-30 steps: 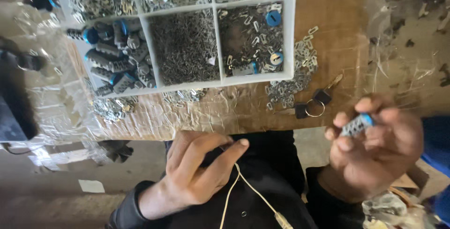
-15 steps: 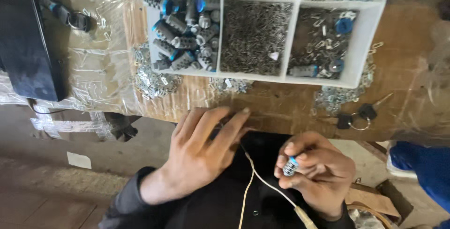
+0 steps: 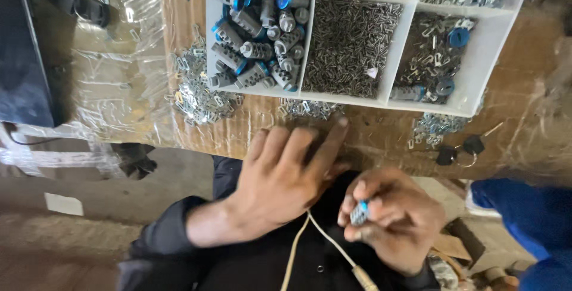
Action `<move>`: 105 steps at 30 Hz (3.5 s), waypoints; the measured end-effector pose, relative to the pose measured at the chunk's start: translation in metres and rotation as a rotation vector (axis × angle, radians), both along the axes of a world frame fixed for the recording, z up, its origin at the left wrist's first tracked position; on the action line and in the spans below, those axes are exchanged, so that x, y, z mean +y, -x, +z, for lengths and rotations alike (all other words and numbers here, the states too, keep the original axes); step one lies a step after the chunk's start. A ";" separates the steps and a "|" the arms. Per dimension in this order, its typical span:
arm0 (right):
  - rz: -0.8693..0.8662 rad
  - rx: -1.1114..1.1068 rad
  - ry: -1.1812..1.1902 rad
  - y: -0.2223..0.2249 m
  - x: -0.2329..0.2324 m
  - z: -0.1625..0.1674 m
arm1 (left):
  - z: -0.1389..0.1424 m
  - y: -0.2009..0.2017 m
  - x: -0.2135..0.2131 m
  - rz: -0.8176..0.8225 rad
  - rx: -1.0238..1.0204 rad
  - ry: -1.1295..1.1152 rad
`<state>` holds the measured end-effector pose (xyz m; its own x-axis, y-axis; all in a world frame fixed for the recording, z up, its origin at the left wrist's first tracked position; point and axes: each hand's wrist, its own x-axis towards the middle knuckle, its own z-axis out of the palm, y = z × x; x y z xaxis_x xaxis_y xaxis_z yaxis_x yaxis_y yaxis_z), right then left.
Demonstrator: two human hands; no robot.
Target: The person sits at a workbench and assembles lock cylinders by hand. They pick small metal pins and springs from a compartment tray and insert them one at a time into the open lock body, pressing each part into place before reaching for the next part.
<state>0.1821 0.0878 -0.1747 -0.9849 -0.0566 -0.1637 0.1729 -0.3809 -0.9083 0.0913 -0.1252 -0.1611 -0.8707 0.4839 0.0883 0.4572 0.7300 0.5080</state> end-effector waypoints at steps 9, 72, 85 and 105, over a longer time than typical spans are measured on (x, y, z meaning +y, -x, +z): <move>-0.042 -0.027 -0.009 0.005 -0.005 -0.003 | -0.017 -0.015 -0.010 -0.020 0.052 0.021; 0.162 -0.150 0.036 0.026 -0.052 -0.009 | -0.002 -0.018 -0.076 0.281 0.018 -0.075; 0.195 -0.022 0.084 0.019 -0.026 -0.005 | 0.015 -0.002 -0.082 0.005 0.019 -0.131; -0.038 -0.054 0.127 -0.013 0.026 -0.008 | 0.021 -0.021 -0.001 0.171 -0.323 -0.337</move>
<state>0.1951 0.1141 -0.1823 -0.9766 -0.0434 -0.2108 0.2040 -0.4994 -0.8420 0.1126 -0.1263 -0.1401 -0.9438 0.3228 -0.0717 0.1260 0.5515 0.8246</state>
